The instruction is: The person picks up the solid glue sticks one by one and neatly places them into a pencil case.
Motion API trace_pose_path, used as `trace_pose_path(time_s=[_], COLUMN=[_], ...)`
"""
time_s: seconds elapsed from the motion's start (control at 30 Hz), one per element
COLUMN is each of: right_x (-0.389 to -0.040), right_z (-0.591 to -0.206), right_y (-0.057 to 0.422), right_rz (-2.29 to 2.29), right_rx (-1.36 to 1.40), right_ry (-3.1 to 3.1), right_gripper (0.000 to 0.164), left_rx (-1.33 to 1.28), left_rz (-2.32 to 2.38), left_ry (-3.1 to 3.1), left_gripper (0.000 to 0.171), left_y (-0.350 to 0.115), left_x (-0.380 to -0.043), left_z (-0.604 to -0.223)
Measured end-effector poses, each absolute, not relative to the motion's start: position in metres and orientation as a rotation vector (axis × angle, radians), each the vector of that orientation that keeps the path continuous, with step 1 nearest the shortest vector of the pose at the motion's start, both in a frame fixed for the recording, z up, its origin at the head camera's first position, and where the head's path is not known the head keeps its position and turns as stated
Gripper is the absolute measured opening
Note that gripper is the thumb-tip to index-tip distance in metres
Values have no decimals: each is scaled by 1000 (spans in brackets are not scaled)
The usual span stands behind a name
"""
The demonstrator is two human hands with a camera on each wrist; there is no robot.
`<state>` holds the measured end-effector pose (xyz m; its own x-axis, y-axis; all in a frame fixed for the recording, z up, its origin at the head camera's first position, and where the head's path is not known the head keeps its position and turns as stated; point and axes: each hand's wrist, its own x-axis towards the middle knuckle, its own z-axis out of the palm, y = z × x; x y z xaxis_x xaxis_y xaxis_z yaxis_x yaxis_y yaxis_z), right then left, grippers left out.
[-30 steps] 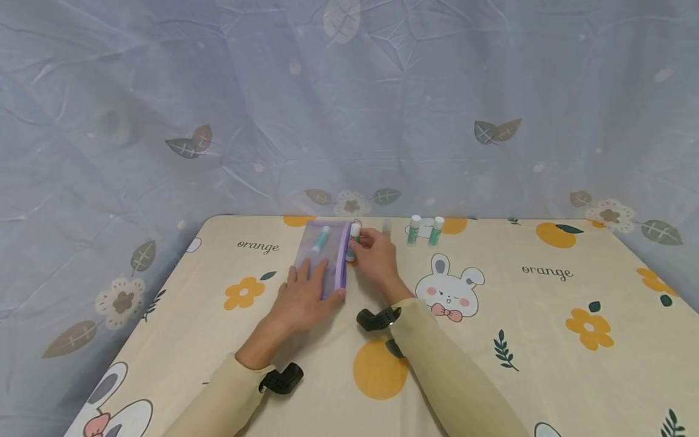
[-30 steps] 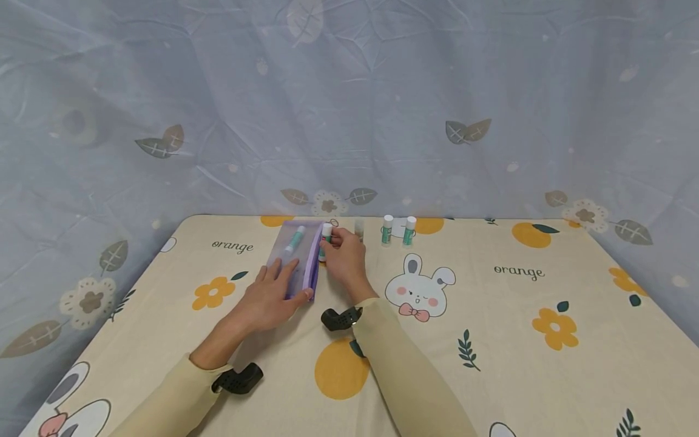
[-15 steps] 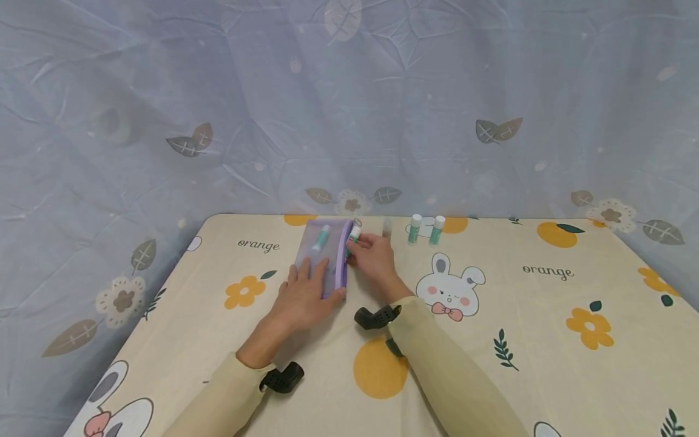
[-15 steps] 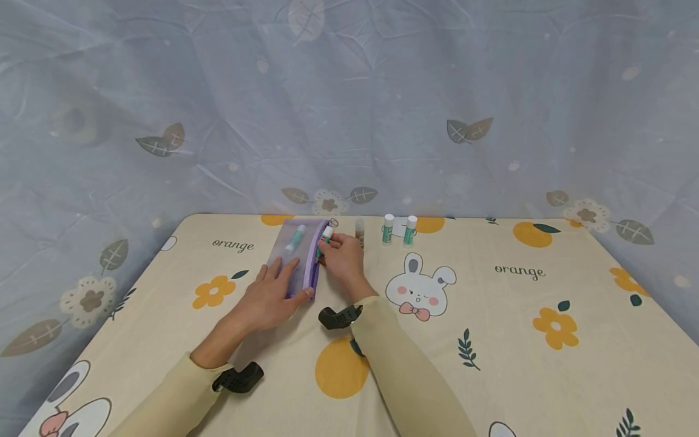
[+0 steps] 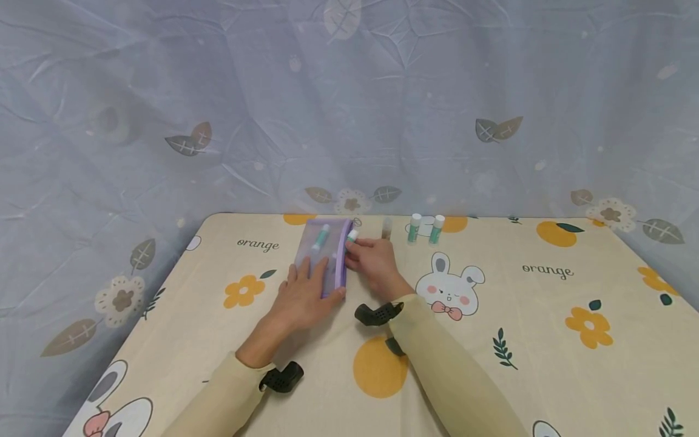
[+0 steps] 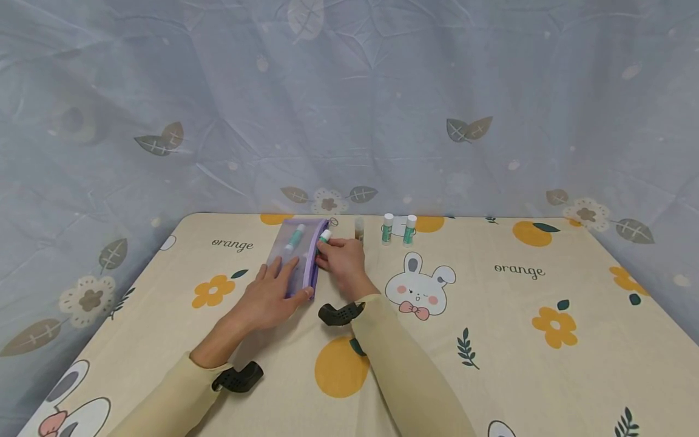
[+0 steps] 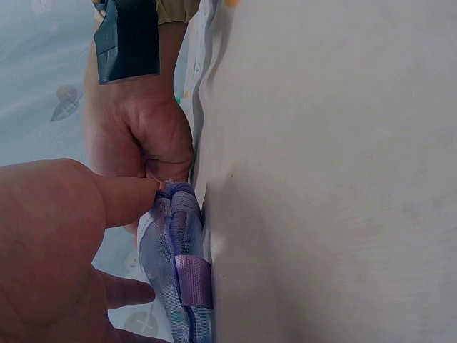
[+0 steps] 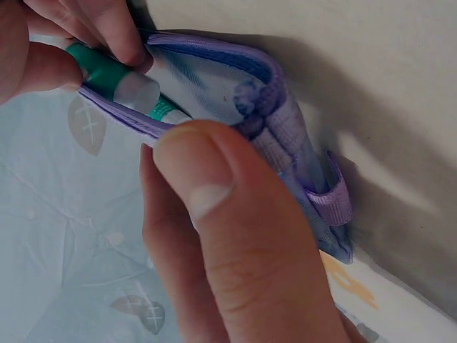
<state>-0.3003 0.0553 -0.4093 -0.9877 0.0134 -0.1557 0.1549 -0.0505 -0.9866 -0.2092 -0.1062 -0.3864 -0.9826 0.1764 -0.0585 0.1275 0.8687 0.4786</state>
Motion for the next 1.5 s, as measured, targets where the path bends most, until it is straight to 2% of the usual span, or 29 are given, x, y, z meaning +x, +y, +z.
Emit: trace_pose_path(time_s=[0.7, 1.1, 1.5], right_x=[-299, -298, -292], right_z=[-408, -398, -387], right_y=[54, 53, 50], right_rz=[-2219, -1983, -1973], right_rx=[200, 212, 131], right_ry=[2085, 2519, 2610], right_gripper=[36, 36, 38], left_rx=[226, 227, 235], left_rz=[751, 736, 748], left_ry=[2922, 2918, 2918], left_gripper=[82, 82, 81], left_y=[-107, -107, -108], left_x=[-207, -208, -207], left_z=[-386, -386, -385])
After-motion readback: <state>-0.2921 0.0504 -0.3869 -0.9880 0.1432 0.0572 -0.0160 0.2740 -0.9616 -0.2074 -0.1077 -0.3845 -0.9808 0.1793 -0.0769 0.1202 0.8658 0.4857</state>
